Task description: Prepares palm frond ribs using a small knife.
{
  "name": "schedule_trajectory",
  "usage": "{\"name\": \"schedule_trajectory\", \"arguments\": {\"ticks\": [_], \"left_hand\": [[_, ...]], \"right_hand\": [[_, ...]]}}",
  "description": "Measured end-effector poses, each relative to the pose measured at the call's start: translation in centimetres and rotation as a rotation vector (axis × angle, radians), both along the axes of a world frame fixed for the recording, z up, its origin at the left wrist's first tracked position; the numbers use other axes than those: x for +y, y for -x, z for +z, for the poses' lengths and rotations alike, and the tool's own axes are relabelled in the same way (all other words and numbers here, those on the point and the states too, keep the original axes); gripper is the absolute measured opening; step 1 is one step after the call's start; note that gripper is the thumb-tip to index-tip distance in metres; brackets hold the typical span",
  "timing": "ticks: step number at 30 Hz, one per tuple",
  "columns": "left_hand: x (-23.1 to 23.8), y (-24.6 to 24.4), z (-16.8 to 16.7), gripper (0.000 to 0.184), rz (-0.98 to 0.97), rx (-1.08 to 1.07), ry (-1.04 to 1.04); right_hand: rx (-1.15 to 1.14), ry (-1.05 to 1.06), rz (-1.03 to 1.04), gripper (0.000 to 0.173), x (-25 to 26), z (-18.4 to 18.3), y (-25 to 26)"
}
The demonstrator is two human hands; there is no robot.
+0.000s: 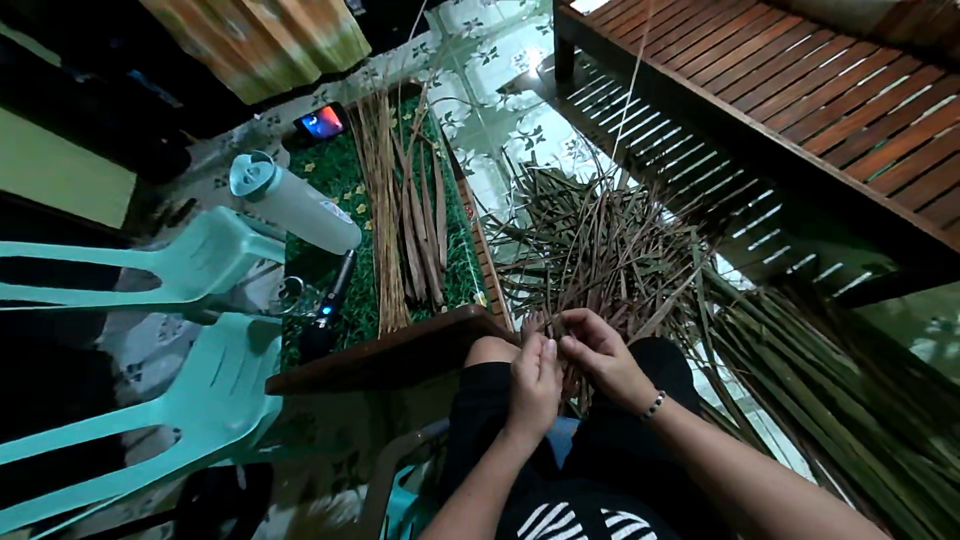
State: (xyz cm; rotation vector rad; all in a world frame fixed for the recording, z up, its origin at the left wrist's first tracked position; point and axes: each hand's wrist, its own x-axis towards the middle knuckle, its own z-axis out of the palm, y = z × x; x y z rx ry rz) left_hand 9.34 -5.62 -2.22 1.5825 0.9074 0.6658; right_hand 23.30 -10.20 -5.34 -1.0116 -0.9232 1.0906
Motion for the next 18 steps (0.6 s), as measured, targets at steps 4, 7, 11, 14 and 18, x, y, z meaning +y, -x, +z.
{"name": "schedule_trajectory", "arguments": {"ticks": [4,7,11,14,18], "left_hand": [[-0.3,0.1,-0.3,0.025,-0.013,-0.018,0.007],[-0.4,0.0,-0.2,0.025,-0.007,-0.037,0.013],[-0.7,-0.1,-0.3,0.025,-0.005,-0.016,0.017],[-1.1,0.0,-0.5,0.025,-0.02,-0.002,0.013],[-1.4,0.4,-0.6,0.025,-0.055,0.017,0.003]], "right_hand": [[-0.021,0.009,-0.044,0.025,-0.1,-0.1,0.1],[-0.034,-0.005,-0.085,0.024,0.0,-0.2,0.4],[-0.038,-0.021,-0.157,0.022,0.1,-0.4,0.7],[-0.041,0.004,-0.199,0.021,0.3,-0.5,0.3],[0.0,0.08,-0.235,0.023,0.4,-0.3,-0.4]]}}
